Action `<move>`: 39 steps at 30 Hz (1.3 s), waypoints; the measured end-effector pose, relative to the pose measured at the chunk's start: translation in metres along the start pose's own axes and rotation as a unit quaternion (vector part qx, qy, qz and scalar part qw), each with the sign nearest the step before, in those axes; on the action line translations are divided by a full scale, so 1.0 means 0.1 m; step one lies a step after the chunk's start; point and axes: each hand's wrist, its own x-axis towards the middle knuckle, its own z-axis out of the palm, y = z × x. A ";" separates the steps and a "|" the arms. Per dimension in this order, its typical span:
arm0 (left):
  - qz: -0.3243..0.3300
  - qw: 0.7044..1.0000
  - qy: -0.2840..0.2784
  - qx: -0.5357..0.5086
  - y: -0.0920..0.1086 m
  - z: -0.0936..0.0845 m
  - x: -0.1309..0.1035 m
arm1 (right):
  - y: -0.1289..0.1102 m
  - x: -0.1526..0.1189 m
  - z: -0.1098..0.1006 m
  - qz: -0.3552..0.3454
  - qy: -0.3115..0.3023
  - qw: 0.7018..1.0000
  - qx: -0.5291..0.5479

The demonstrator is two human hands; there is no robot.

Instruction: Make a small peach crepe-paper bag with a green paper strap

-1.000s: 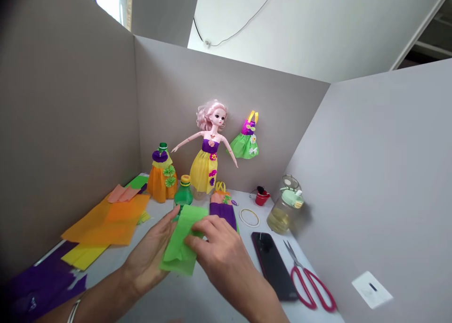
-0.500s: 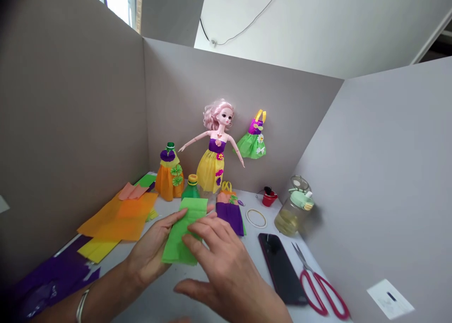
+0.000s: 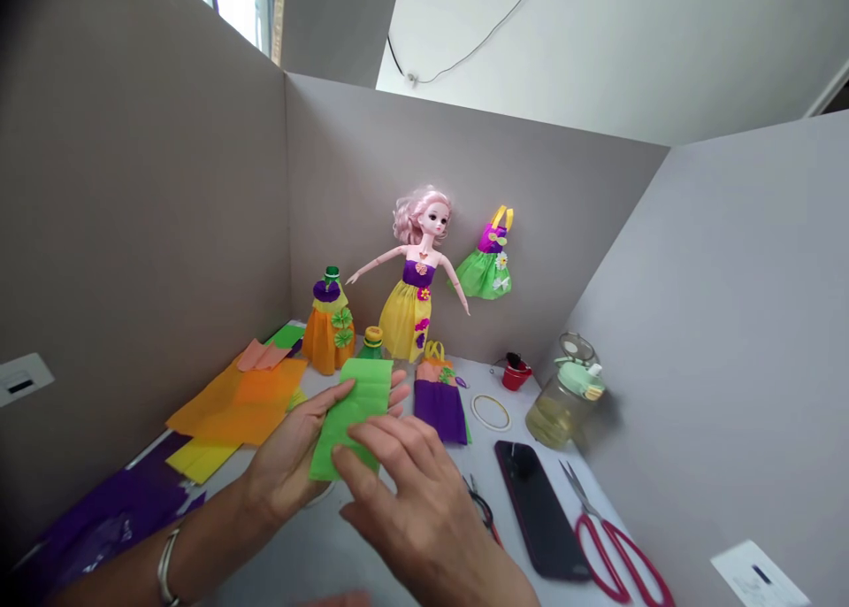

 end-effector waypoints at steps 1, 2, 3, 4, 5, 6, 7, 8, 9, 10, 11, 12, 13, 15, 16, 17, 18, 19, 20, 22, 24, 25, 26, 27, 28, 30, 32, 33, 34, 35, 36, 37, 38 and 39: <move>-0.006 1.000 -0.002 -0.001 -0.01 -0.02 0.00 | 0.02 -0.01 0.01 0.000 -0.001 1.000 -0.013; -0.011 1.000 -0.002 -0.001 -0.02 -0.04 -0.01 | 0.03 -0.02 0.04 -0.002 0.001 1.000 -0.019; -0.015 1.000 -0.003 0.000 -0.03 -0.06 -0.01 | 0.05 -0.04 0.06 -0.003 0.003 1.000 -0.017; -0.016 1.000 -0.004 0.003 -0.04 -0.08 -0.02 | 0.05 -0.05 0.09 -0.003 0.006 1.000 -0.009; -0.014 1.000 -0.003 0.008 -0.05 -0.10 -0.02 | 0.06 -0.05 0.11 -0.002 0.008 1.000 0.002; -0.008 1.000 -0.001 0.014 -0.06 -0.11 -0.02 | 0.06 -0.05 0.12 0.001 0.007 1.000 0.012; 0.000 1.000 0.002 0.022 -0.06 -0.11 -0.01 | 0.06 -0.05 0.13 0.004 0.008 1.000 0.020; 0.008 1.000 0.005 0.030 -0.07 -0.12 -0.01 | 0.06 -0.05 0.13 0.007 0.008 1.000 0.024; 0.016 0.999 0.006 0.037 -0.07 -0.12 0.00 | 0.06 -0.05 0.13 0.011 0.009 1.000 0.025; 0.024 0.999 0.004 0.044 -0.08 -0.12 0.00 | 0.07 -0.05 0.12 0.015 0.011 1.000 0.023; 0.031 0.998 0.003 0.051 -0.08 -0.12 0.00 | 0.07 -0.05 0.11 0.018 0.012 1.000 0.022; 0.037 0.998 0.002 0.057 -0.09 -0.12 0.00 | 0.08 -0.06 0.11 0.020 0.012 1.000 0.020; 0.043 0.997 0.004 0.063 -0.09 -0.12 0.00 | 0.08 -0.06 0.11 0.020 0.010 1.000 0.020; 0.052 0.996 0.006 0.077 -0.10 -0.13 0.00 | 0.09 -0.07 0.10 0.018 0.003 1.000 0.022; 0.055 0.995 0.007 0.085 -0.11 -0.14 0.00 | 0.09 -0.08 0.10 0.017 -0.002 1.000 0.023; 0.057 0.994 0.007 0.093 -0.11 -0.14 0.00 | 0.08 -0.08 0.10 0.016 -0.005 1.000 0.024; 0.059 0.993 0.008 0.102 -0.11 -0.15 0.01 | 0.08 -0.07 0.09 0.016 -0.008 1.000 0.025; 0.062 0.992 0.010 0.110 -0.10 -0.16 0.02 | 0.07 -0.07 0.09 0.015 -0.014 0.999 0.027; 0.066 0.991 0.013 0.116 -0.10 -0.16 0.03 | 0.07 -0.06 0.08 0.016 -0.020 0.999 0.030; 0.075 0.989 0.022 0.130 -0.10 -0.16 0.05 | 0.06 -0.05 0.05 0.018 -0.038 0.998 0.039; 0.084 0.986 0.033 0.142 -0.10 -0.17 0.06 | 0.06 -0.05 0.03 0.024 -0.055 0.997 0.051; 0.089 0.984 0.038 0.147 -0.10 -0.17 0.06 | 0.06 -0.05 0.01 0.029 -0.063 0.996 0.057; 0.093 0.983 0.043 0.150 -0.09 -0.18 0.07 | 0.06 -0.05 0.00 0.033 -0.071 0.995 0.063; 0.098 0.983 0.046 0.152 -0.09 -0.19 0.07 | 0.06 -0.05 -0.01 0.038 -0.080 0.994 0.067; 0.101 0.982 0.046 0.153 -0.09 -0.20 0.07 | 0.06 -0.05 -0.02 0.043 -0.088 0.993 0.070; 0.106 0.981 0.041 0.156 -0.09 -0.23 0.08 | 0.06 -0.06 -0.02 0.049 -0.099 0.991 0.071; 0.102 0.981 0.036 0.161 -0.09 -0.25 0.10 | 0.06 -0.06 -0.02 0.054 -0.104 0.991 0.072; 0.098 0.981 0.034 0.163 -0.10 -0.26 0.10 | 0.06 -0.06 -0.02 0.056 -0.105 0.990 0.072; 0.094 0.981 0.032 0.166 -0.10 -0.26 0.10 | 0.06 -0.06 -0.02 0.057 -0.105 0.990 0.072; 0.090 0.981 0.031 0.169 -0.11 -0.26 0.10 | 0.06 -0.06 -0.01 0.058 -0.103 0.990 0.072; 0.085 0.981 0.031 0.172 -0.12 -0.25 0.09 | 0.06 -0.06 -0.01 0.058 -0.100 0.991 0.070; 0.080 0.980 0.032 0.177 -0.12 -0.24 0.09 | 0.06 -0.05 -0.01 0.058 -0.095 0.991 0.069; 0.075 0.980 0.033 0.183 -0.13 -0.23 0.08 | 0.06 -0.05 -0.01 0.060 -0.089 0.992 0.067; 0.071 0.979 0.033 0.190 -0.14 -0.21 0.06 | 0.06 -0.04 -0.01 0.062 -0.083 0.992 0.068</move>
